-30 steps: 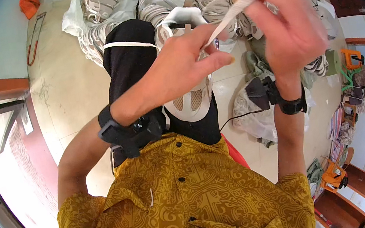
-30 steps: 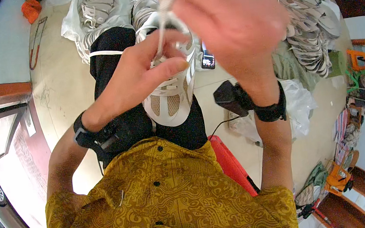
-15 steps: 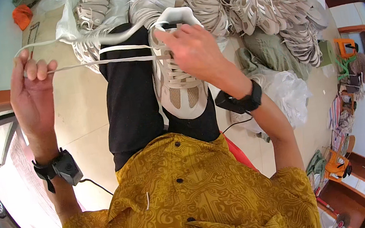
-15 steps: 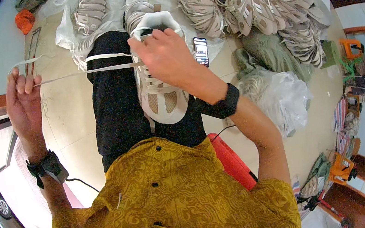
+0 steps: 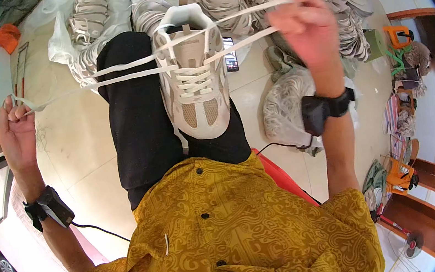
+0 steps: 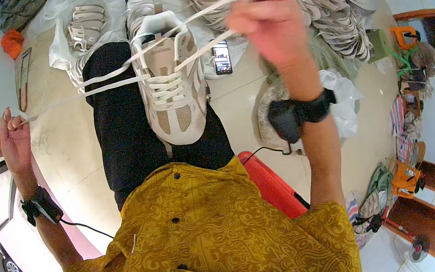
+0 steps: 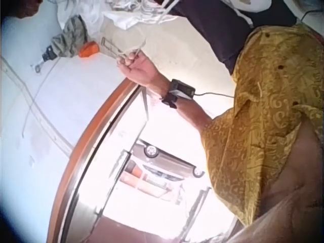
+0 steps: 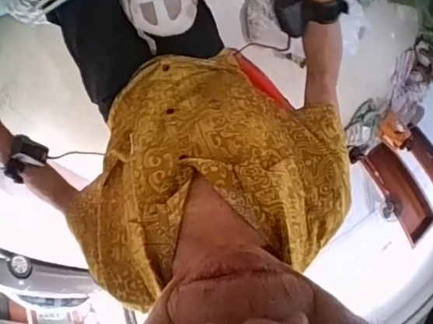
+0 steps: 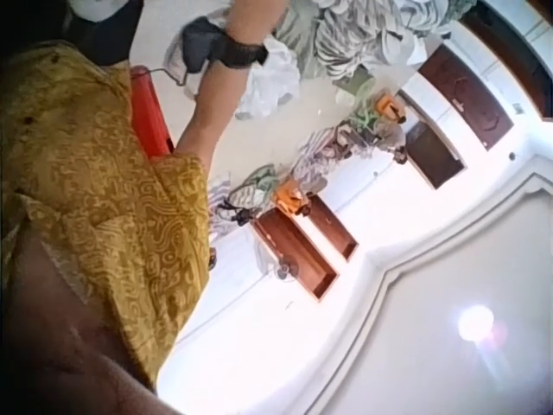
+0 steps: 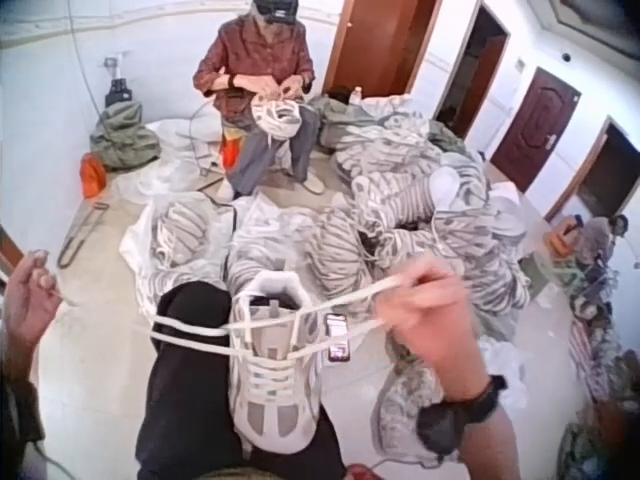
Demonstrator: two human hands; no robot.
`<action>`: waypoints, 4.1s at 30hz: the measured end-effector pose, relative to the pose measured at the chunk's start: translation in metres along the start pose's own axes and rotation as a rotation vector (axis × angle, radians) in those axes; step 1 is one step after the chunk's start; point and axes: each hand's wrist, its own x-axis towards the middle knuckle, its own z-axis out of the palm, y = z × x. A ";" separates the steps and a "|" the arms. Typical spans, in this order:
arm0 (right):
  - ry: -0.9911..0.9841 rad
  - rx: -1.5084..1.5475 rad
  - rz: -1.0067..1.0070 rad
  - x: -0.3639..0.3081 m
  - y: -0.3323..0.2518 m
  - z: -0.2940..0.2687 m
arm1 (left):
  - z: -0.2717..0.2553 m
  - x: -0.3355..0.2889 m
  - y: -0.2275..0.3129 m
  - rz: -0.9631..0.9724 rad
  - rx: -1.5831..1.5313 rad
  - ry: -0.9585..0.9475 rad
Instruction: The recorder is lacing shoelaces onto a white and beige athletic shoe while sitting on the floor.
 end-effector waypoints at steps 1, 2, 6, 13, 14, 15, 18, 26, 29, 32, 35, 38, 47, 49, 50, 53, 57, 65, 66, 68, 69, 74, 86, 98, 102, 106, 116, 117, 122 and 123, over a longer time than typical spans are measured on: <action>0.061 0.074 -0.043 -0.008 -0.015 -0.008 | -0.005 0.002 0.001 0.008 0.023 0.041; 0.121 0.149 -0.087 -0.019 -0.030 -0.016 | -0.012 0.004 0.004 0.005 0.021 0.039; 0.229 0.170 -0.204 -0.077 -0.080 -0.073 | -0.055 0.023 0.027 0.003 0.018 0.027; 0.715 0.023 -0.337 -0.155 -0.115 -0.120 | -0.073 0.010 0.070 0.220 0.358 -0.206; 0.771 -0.006 -0.347 -0.163 -0.117 -0.125 | -0.070 0.008 0.070 0.221 0.363 -0.205; 0.830 -0.040 -0.359 -0.173 -0.123 -0.131 | -0.064 0.007 0.068 0.315 0.644 -0.081; 0.665 0.050 -0.366 -0.204 -0.141 -0.160 | -0.105 0.011 0.093 0.353 0.807 0.054; 0.666 -0.007 -0.305 -0.283 -0.192 -0.205 | -0.147 -0.006 0.086 0.278 0.859 0.119; 0.860 -0.155 -0.357 -0.286 -0.193 -0.204 | -0.164 -0.006 0.093 0.286 0.647 0.113; 0.817 -0.181 -0.345 -0.278 -0.197 -0.203 | -0.202 -0.009 0.111 0.370 0.901 0.090; 0.995 -0.284 -0.446 -0.280 -0.207 -0.209 | -0.220 0.006 0.111 0.367 0.878 0.129; 0.903 -0.333 -0.328 -0.218 -0.167 -0.168 | -0.222 0.003 0.109 0.305 0.534 0.275; 0.386 -0.966 0.217 -0.043 0.013 -0.027 | -0.250 -0.003 0.131 0.182 -0.127 0.312; 0.266 -0.828 0.242 -0.020 0.040 0.004 | -0.249 -0.026 0.127 0.299 0.346 0.273; 0.216 -0.789 0.268 -0.008 0.050 0.017 | -0.246 -0.040 0.134 0.381 0.815 0.221; 0.224 -0.766 0.336 -0.003 0.069 0.028 | -0.069 -0.016 0.006 0.362 0.955 0.234; 0.159 -0.850 0.409 0.006 0.089 0.031 | 0.043 -0.031 -0.083 0.038 0.669 -0.071; 0.080 -1.217 0.160 0.004 0.097 0.029 | 0.109 -0.066 -0.193 0.548 1.365 -0.770; 0.021 -1.349 0.022 0.004 0.098 0.024 | 0.109 -0.066 -0.191 0.542 1.366 -0.774; -0.041 -1.475 -0.120 0.002 0.098 0.019 | 0.106 -0.066 -0.186 0.587 1.439 -0.859; -0.065 -1.567 -0.164 0.001 0.098 0.017 | 0.101 -0.066 -0.184 0.585 1.441 -0.857; -0.080 -1.742 -0.239 -0.012 0.099 0.003 | 0.082 -0.070 -0.174 0.713 1.696 -0.987; -0.048 -1.729 -0.278 -0.010 0.104 0.011 | 0.080 -0.070 -0.173 0.702 1.745 -0.920; -0.142 -1.787 -0.217 0.000 0.113 0.025 | 0.093 -0.067 -0.177 0.704 1.881 -1.039; -0.121 -1.766 -0.214 -0.002 0.117 0.025 | 0.095 -0.068 -0.178 0.684 1.677 -0.900; -0.072 -1.693 -0.271 -0.004 0.120 0.022 | 0.150 -0.058 -0.173 0.637 1.310 -0.637; -0.063 -1.722 -0.254 -0.005 0.110 0.019 | 0.173 -0.005 -0.207 1.079 1.546 -0.734; -0.087 -1.764 -0.322 -0.005 0.109 0.019 | 0.171 -0.005 -0.208 1.078 1.544 -0.736; -0.086 -1.863 -0.426 0.001 0.105 0.014 | 0.164 -0.008 -0.201 1.045 1.638 -0.812; -0.099 -1.872 -0.434 0.001 0.104 0.014 | 0.162 -0.010 -0.199 1.044 1.639 -0.815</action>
